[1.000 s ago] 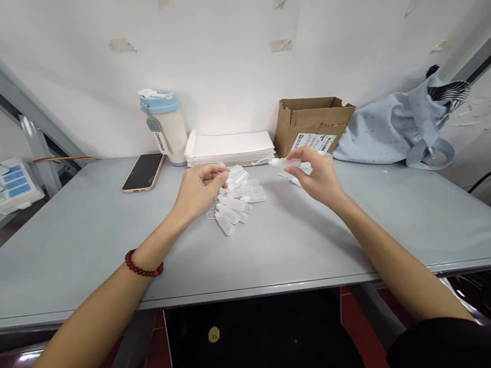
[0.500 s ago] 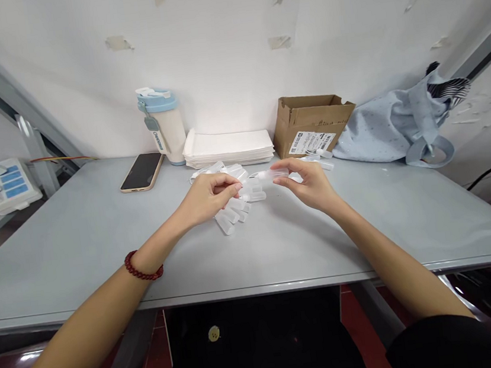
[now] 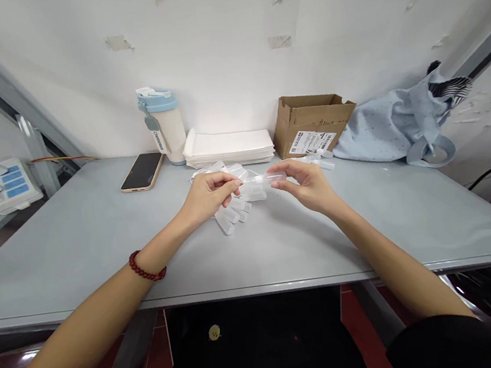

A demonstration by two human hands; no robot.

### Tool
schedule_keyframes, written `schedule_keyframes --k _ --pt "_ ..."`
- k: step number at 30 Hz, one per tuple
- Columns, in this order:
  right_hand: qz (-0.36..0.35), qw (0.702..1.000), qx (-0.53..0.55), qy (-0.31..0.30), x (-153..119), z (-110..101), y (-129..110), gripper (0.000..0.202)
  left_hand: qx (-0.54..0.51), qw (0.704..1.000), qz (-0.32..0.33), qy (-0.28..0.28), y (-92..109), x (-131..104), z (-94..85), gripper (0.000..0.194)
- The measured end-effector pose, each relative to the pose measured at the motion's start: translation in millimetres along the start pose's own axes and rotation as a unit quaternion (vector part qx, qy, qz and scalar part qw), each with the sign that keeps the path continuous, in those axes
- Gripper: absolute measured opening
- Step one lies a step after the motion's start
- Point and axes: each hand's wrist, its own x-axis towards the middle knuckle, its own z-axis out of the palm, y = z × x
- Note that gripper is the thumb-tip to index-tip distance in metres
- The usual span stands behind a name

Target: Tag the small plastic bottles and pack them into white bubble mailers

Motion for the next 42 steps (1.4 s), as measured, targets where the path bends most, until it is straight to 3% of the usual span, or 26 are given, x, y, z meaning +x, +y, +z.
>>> schedule_keyframes --k 14,42 --pt "0.001 1.0 0.018 0.004 0.0 0.8 1.1 0.017 -0.097 0.994 -0.041 -0.006 -7.2 1.2 1.5 0.021" --pt "-0.012 1.0 -0.02 0.002 -1.7 1.6 -3.1 0.018 -0.076 0.996 -0.037 -0.01 -7.9 -1.0 3.9 0.023"
